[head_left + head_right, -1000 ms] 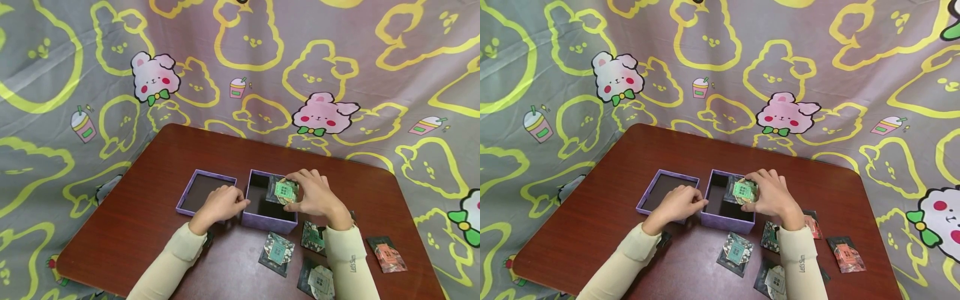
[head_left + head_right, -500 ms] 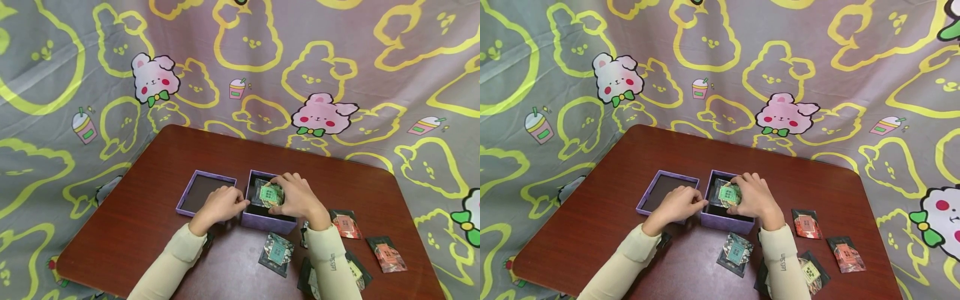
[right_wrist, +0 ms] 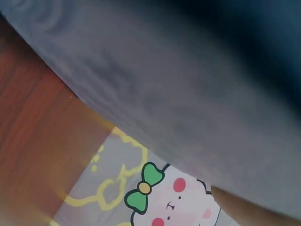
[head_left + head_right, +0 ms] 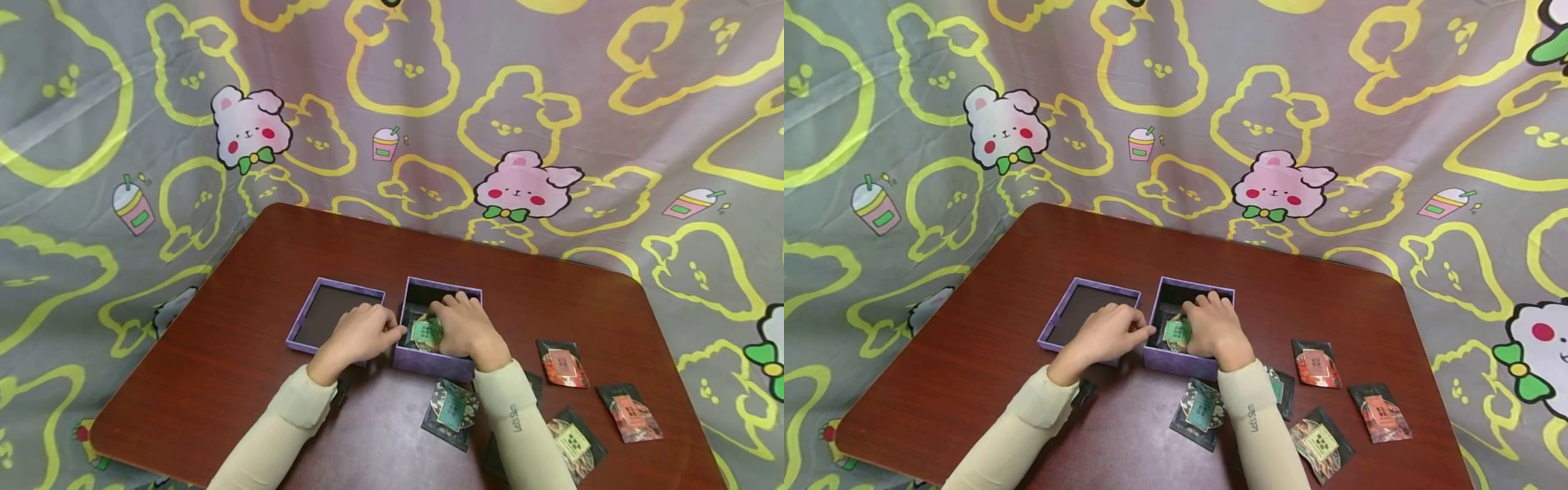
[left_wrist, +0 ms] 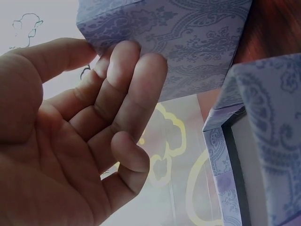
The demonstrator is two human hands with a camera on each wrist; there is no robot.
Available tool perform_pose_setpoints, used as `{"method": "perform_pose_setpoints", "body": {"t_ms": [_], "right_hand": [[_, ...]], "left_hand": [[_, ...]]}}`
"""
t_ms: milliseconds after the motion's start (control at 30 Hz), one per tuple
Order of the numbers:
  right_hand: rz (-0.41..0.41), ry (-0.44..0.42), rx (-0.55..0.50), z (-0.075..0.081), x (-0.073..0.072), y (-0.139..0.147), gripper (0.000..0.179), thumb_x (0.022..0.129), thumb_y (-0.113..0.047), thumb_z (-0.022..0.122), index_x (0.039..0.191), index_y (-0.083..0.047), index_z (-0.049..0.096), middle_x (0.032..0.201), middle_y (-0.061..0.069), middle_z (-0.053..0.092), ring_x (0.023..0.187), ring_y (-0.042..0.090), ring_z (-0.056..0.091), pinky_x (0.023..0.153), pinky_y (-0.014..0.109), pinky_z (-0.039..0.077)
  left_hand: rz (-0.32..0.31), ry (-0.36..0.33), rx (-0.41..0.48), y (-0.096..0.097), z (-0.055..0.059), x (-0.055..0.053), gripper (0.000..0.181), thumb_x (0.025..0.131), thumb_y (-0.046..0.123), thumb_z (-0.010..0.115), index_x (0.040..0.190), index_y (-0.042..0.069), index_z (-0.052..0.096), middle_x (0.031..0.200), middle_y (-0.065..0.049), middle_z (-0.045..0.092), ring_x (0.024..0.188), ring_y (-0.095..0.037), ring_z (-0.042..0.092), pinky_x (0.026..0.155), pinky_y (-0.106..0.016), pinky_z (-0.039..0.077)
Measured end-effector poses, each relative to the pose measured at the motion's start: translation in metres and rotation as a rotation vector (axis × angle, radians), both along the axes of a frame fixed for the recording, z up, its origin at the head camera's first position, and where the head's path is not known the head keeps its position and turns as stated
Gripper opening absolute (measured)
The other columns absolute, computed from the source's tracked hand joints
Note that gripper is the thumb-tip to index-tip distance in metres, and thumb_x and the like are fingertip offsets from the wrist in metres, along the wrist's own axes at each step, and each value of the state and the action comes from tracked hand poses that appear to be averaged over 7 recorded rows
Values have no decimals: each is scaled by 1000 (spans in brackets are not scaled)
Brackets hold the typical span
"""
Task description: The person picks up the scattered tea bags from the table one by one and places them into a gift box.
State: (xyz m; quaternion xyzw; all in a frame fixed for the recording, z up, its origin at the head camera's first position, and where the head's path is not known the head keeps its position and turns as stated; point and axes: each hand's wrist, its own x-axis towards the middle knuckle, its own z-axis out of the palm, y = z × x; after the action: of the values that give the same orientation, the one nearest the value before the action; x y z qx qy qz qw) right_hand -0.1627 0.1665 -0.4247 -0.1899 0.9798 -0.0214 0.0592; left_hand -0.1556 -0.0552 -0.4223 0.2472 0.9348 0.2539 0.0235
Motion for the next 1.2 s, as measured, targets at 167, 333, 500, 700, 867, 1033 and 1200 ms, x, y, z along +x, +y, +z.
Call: {"method": "perform_pose_setpoints", "body": {"t_ms": [167, 333, 500, 700, 867, 1033, 1200], "right_hand": [[4, -55, 53, -1, -2, -7, 58, 75, -19, 78, 131, -14, 64, 126, 9, 61, 108, 31, 49, 94, 49, 38], [-3, -93, 82, -5, -4, -11, 56, 78, -22, 79, 132, -14, 64, 126, 8, 62, 107, 30, 49, 95, 48, 38], [-27, -109, 100, -8, -5, -12, 57, 78, -25, 80, 132, -16, 64, 127, 7, 61, 109, 30, 49, 94, 48, 37], [-23, -98, 108, -9, -5, -11, 54, 77, -26, 81, 128, -18, 67, 121, 5, 62, 106, 29, 48, 94, 48, 37], [-26, -88, 97, -8, -1, -9, 60, 74, -32, 84, 129, -18, 66, 123, 5, 62, 103, 28, 47, 90, 48, 36], [-33, -27, 24, 6, 7, -2, 72, 74, -46, 86, 135, -16, 63, 128, 7, 60, 112, 30, 46, 93, 50, 34], [-47, 116, -95, 25, 19, 16, 63, 81, -51, 80, 130, -14, 65, 120, 6, 64, 108, 29, 48, 87, 48, 35]], "left_hand": [[1, 2, 7, 0, -1, 0, 39, 94, 38, 68, 59, 25, 57, 52, 11, 48, 52, -10, 49, 48, -33, 39], [2, -1, 5, 1, -2, 0, 37, 94, 38, 68, 61, 26, 58, 54, 11, 50, 53, -10, 50, 49, -34, 40], [-2, -2, 2, 1, -2, -1, 36, 94, 39, 68, 62, 26, 58, 55, 11, 50, 54, -10, 51, 50, -34, 41], [-3, -2, 8, 2, -2, -1, 35, 93, 38, 68, 62, 26, 59, 55, 12, 51, 55, -10, 51, 50, -34, 41], [-8, -3, 9, 4, -2, -1, 35, 93, 38, 69, 62, 26, 59, 55, 12, 51, 54, -9, 51, 51, -34, 41], [-16, -4, 11, 5, -2, -1, 37, 93, 37, 69, 60, 25, 58, 54, 12, 49, 54, -10, 50, 50, -33, 40], [-16, -1, 2, 5, 1, -2, 37, 93, 37, 69, 60, 26, 58, 54, 11, 49, 54, -10, 50, 50, -34, 40]]}}
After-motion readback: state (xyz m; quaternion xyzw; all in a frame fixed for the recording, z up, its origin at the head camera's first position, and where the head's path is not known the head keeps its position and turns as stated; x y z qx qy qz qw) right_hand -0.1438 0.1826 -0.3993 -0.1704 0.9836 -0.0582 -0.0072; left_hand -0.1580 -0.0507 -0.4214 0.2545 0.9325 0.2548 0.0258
